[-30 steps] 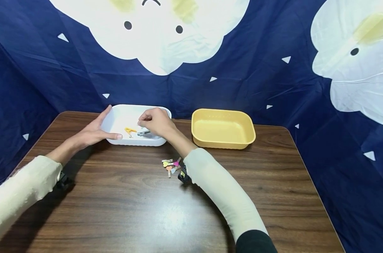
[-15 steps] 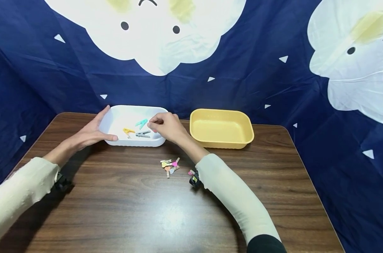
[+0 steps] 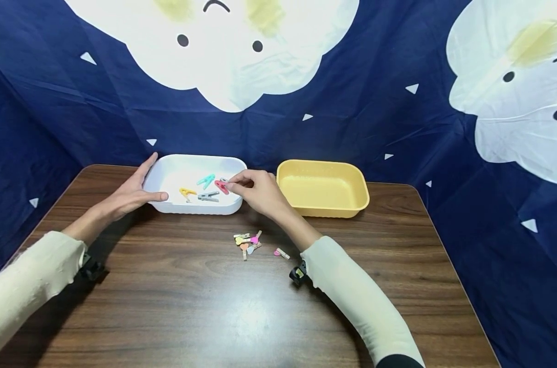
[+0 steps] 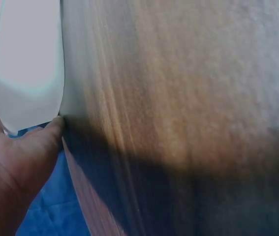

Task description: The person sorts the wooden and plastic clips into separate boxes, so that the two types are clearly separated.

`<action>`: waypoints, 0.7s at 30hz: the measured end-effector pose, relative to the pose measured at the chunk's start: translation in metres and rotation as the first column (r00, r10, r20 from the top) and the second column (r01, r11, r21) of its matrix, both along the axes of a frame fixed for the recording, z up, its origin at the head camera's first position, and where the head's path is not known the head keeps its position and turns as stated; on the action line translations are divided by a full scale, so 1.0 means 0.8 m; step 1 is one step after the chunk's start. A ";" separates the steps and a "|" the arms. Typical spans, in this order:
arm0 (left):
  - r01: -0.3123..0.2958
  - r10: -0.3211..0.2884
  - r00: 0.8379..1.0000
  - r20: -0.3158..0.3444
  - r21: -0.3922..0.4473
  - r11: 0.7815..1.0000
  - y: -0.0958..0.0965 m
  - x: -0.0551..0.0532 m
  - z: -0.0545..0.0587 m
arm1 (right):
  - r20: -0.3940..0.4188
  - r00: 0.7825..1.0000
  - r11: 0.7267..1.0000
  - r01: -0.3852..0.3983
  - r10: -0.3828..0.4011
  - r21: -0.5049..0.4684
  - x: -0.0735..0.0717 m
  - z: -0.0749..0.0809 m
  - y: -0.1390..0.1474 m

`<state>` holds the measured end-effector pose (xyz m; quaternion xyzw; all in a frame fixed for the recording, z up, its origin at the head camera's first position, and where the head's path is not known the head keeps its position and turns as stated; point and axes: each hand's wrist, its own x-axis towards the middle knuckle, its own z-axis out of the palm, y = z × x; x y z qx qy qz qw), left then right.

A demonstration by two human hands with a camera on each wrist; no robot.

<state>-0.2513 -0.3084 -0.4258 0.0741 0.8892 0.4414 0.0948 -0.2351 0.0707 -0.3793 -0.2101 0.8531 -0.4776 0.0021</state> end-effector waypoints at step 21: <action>-0.093 0.100 0.994 -0.053 0.130 0.987 -0.024 0.031 0.008 | 0.015 0.997 0.995 0.074 -0.074 -0.061 0.025 0.004 0.086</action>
